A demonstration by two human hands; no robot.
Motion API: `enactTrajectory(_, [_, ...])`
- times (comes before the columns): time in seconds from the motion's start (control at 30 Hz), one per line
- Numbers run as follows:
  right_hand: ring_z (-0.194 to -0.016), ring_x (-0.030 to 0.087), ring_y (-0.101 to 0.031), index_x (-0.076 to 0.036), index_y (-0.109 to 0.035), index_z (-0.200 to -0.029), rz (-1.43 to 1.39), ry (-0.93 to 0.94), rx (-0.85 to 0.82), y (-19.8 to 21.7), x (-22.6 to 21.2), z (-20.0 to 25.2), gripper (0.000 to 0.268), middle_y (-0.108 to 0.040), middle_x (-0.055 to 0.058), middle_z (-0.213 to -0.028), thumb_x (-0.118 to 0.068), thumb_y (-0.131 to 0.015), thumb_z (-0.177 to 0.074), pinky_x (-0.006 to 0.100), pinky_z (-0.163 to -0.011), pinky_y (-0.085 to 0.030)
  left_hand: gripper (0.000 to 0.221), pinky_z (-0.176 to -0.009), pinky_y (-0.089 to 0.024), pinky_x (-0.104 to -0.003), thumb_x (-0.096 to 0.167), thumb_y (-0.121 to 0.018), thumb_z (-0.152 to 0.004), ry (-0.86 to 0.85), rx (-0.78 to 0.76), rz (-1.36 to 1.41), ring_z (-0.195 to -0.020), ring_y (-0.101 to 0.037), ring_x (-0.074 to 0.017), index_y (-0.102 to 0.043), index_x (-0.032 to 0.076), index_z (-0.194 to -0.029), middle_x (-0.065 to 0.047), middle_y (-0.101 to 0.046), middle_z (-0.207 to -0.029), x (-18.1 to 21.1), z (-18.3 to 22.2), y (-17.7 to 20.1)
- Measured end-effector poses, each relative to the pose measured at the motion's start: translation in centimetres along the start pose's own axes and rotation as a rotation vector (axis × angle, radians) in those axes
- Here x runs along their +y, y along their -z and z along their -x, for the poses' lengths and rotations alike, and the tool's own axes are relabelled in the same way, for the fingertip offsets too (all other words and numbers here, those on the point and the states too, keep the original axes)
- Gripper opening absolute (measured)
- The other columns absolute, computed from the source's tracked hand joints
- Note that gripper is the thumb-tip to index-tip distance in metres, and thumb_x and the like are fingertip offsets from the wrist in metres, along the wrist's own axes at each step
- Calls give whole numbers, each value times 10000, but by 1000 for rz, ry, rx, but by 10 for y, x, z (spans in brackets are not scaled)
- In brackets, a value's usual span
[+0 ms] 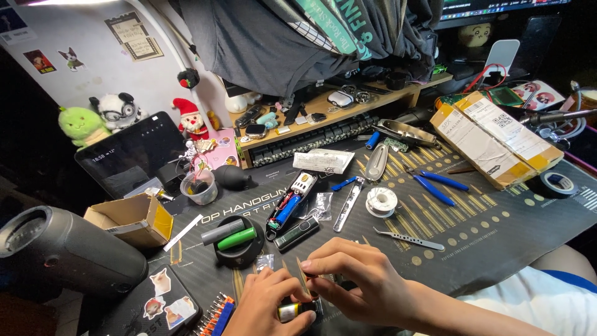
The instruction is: Using precision tools to adjust and repair a small mechanical watch mechanism on a workbench.
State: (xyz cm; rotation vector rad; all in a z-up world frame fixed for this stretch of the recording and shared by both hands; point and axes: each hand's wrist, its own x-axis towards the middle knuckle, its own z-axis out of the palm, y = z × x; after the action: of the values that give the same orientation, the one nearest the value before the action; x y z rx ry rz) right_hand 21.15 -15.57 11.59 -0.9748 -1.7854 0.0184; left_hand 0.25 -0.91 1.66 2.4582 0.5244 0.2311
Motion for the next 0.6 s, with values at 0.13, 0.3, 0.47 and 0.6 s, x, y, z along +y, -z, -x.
enactTrajectory(0.13, [-913,230,-828,-95,-701,-1344,55,20,4,0,-1,1,239,-825,91,-1066,-267,-638,-1191,326,-754,-658,249,-885,-409,-403,535,-941,-870,-30,38,-20,-942,-633,-167,-774,381,-972,171,-733,-990,-4,1,-5])
enactTrajectory(0.3, [-780,134,-765,-217,-784,-1386,126,31,-20,0,0,3,244,-773,60,-1102,-309,-687,-1181,268,-619,-579,286,-879,-411,-415,565,-906,-914,-20,-1,-31,-967,-619,-185,-743,336,-970,134,-715,-1045,-4,2,-4])
enactTrajectory(0.47, [-936,245,-813,-99,-727,-1422,-13,38,-60,4,-5,-1,279,-785,157,-1188,-201,-689,-1165,334,-793,-667,283,-879,-404,-410,513,-934,-875,-36,28,-13,-943,-619,-178,-722,338,-946,165,-769,-1077,-3,2,-4])
enactTrajectory(0.6, [-1038,323,-847,-15,-680,-1462,-66,41,-93,6,-6,0,319,-812,223,-1271,-124,-627,-1167,395,-930,-703,245,-876,-405,-410,505,-931,-865,-35,11,-18,-944,-634,-163,-743,375,-955,203,-779,-1088,-3,-2,-2])
